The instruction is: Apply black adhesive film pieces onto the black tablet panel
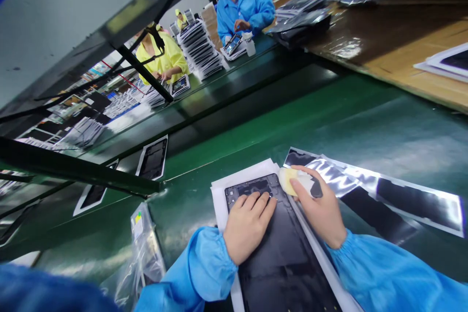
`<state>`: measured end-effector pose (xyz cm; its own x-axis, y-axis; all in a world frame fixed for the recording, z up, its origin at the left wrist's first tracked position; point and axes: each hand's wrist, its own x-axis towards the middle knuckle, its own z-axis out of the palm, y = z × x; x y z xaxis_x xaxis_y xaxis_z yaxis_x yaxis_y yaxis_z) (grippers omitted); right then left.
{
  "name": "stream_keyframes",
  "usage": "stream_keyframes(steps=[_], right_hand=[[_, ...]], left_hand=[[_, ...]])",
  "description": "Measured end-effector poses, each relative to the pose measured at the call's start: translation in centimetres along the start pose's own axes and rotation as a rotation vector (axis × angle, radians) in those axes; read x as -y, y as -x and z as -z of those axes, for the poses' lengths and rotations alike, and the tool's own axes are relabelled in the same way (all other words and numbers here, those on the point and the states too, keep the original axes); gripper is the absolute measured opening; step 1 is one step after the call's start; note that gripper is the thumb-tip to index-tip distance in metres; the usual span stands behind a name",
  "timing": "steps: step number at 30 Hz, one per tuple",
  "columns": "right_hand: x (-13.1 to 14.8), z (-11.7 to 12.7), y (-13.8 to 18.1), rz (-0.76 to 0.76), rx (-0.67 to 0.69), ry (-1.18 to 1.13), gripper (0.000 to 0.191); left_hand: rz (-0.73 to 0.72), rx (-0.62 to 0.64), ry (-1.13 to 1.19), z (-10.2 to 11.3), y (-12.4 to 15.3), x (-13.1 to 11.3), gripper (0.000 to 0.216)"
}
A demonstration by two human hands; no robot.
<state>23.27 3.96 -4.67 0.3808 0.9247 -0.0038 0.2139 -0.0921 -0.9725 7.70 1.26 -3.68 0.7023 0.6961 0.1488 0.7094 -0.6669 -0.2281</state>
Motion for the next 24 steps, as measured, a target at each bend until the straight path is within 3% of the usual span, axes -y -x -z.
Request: stream_keyframes(steps=[5, 9, 13, 15, 19, 24], right_hand=[[-1.0, 0.1, -0.3, -0.104, 0.006, -0.073, 0.033], [-1.7, 0.4, -0.6, -0.097, 0.062, -0.112, 0.030], [-2.2, 0.6, -0.8, -0.031, 0.135, -0.129, 0.020], [-2.4, 0.6, -1.0, -0.001, 0.173, -0.139, 0.017], [-2.5, 0.7, -1.3, 0.022, 0.235, -0.157, 0.013], [-2.1, 0.9, -1.2, 0.008, 0.293, -0.199, 0.015]], left_hand=[[0.061, 0.007, -0.056, -0.7, -1.0, 0.3, 0.031], [0.125, -0.014, -0.050, -1.3, -2.5, 1.6, 0.028], [0.173, -0.141, -0.007, -2.3, -3.2, 3.4, 0.012], [0.249, -0.220, 0.013, -3.2, -3.3, 4.2, 0.015], [0.241, -0.336, 0.067, -4.8, -3.5, 5.1, 0.018], [0.240, -0.453, 0.067, -4.8, -3.3, 5.4, 0.015]])
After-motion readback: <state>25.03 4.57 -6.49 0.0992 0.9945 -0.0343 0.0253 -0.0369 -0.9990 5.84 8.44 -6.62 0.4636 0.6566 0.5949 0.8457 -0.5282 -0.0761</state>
